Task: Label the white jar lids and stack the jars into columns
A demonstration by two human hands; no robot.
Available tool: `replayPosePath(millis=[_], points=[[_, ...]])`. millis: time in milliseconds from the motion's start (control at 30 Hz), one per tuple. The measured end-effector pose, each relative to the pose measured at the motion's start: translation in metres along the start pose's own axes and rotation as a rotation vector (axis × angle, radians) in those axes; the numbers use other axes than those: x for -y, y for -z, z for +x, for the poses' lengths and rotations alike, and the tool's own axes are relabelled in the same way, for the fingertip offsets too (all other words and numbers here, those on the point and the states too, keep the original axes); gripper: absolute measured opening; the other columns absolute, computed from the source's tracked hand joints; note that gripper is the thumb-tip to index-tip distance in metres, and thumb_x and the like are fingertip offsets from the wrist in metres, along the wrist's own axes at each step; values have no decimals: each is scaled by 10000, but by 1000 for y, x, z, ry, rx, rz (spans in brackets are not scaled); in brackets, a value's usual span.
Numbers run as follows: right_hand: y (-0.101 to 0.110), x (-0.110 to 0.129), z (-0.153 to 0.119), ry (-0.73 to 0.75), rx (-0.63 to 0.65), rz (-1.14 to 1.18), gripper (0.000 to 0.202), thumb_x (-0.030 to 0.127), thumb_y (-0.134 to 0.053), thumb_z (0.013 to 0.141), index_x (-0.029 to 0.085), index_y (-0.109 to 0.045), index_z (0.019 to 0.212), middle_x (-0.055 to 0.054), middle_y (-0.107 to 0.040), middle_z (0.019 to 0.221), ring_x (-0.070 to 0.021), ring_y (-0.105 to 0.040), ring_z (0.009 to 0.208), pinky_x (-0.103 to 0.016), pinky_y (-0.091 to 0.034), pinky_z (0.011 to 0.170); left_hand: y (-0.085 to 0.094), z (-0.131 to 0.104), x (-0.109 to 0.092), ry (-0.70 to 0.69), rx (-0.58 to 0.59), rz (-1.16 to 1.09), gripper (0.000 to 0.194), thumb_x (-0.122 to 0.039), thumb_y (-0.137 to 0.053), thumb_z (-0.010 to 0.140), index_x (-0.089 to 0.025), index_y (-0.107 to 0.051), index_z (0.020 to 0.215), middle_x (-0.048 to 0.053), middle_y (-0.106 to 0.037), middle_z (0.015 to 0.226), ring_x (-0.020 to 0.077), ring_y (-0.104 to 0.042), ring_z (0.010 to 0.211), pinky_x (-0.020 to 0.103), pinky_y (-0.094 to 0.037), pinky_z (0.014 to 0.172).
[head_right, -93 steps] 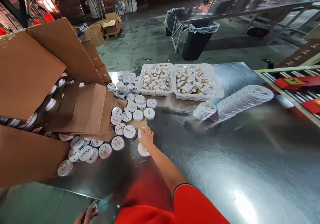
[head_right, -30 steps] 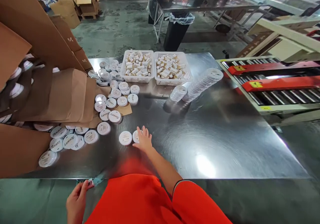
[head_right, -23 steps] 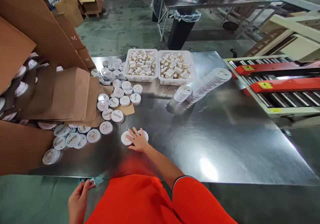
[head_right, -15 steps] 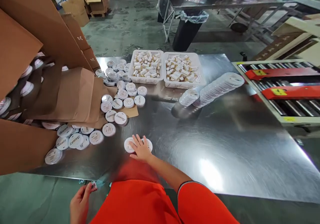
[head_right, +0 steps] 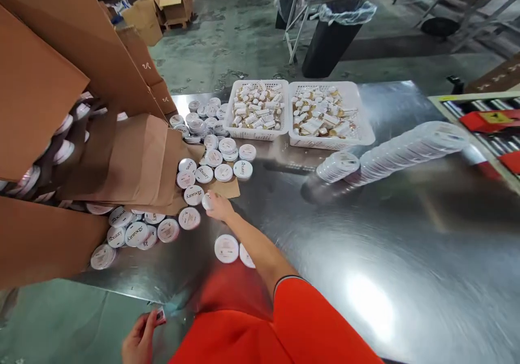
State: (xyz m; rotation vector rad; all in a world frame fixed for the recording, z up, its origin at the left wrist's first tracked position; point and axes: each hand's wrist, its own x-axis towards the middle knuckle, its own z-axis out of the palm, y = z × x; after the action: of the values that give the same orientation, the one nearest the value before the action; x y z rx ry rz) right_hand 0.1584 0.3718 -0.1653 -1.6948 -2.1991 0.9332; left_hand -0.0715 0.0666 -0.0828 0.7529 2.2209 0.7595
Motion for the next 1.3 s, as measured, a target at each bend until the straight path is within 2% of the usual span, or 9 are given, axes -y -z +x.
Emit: replayPosePath(millis=[100,200,400,500,600,733,1000,1167,1300], points=[[9,-40,-27,-146,-27,89,365,237,-496,877,189,-531,1236,-41,-699,948,-166,-651,814,-266,-509,744,3,5,11,23,91,45,553,-748,-545,625,-222,-715,650,70,-763,729,302,-707,817,351,-534,761],[20,-71,-54,-318,-87,107,291,208,-418,908,153,-563,1154,-35,-680,815,-150,-640,702,-256,-506,666,4,14,15,30,187,46,591,-771,-566,569,-212,-730,667,85,-768,753,318,-709,838,357,-547,755],[24,-72,-76,-488,-316,-59,436,245,-471,883,102,-496,1294,-208,-525,1274,-293,-522,1153,-402,-436,942,4,26,-1,-22,196,58,581,-751,-587,567,-201,-740,674,95,-766,743,303,-712,789,347,-559,741],[17,-54,-67,-394,-321,-245,576,329,-538,860,157,-420,1396,-196,-392,1443,-330,-412,1258,-441,-393,988,5,26,-7,-53,181,60,599,-776,-586,543,-207,-739,650,96,-766,738,304,-713,771,349,-563,722],[13,-42,-55,-166,-165,-377,634,326,-581,834,245,-388,1432,-127,-268,1552,-346,-278,1361,-490,-341,1021,5,22,-7,-71,178,102,616,-797,-554,567,-211,-732,635,91,-765,734,302,-711,763,347,-559,700],[28,-48,-57,-26,-5,-495,564,283,-572,839,326,-447,1387,-84,-327,1528,-348,-309,1340,-487,-362,975,6,14,-1,-83,159,116,603,-788,-525,614,-220,-725,640,80,-767,740,303,-707,789,349,-548,709],[53,-96,-170,-557,30,-510,812,628,-548,812,170,-355,1455,-205,-546,1211,-323,-560,1056,-398,-429,832,5,8,8,-3,179,151,653,-810,-493,570,-216,-745,666,96,-775,813,327,-700,882,371,-544,751],[20,-101,-229,-629,-149,-566,734,598,-482,863,69,-450,1371,-253,-518,1291,-343,-500,1149,-434,-410,903,3,8,-5,-10,186,141,610,-769,-521,572,-212,-739,693,96,-773,782,341,-696,884,411,-535,786],[0,-109,-245,-476,-190,-551,804,591,-491,849,120,-314,1477,-216,-254,1546,-381,-241,1394,-547,-271,1068,6,9,-12,-64,179,133,587,-760,-533,576,-215,-729,667,92,-769,752,336,-703,847,413,-541,757]])
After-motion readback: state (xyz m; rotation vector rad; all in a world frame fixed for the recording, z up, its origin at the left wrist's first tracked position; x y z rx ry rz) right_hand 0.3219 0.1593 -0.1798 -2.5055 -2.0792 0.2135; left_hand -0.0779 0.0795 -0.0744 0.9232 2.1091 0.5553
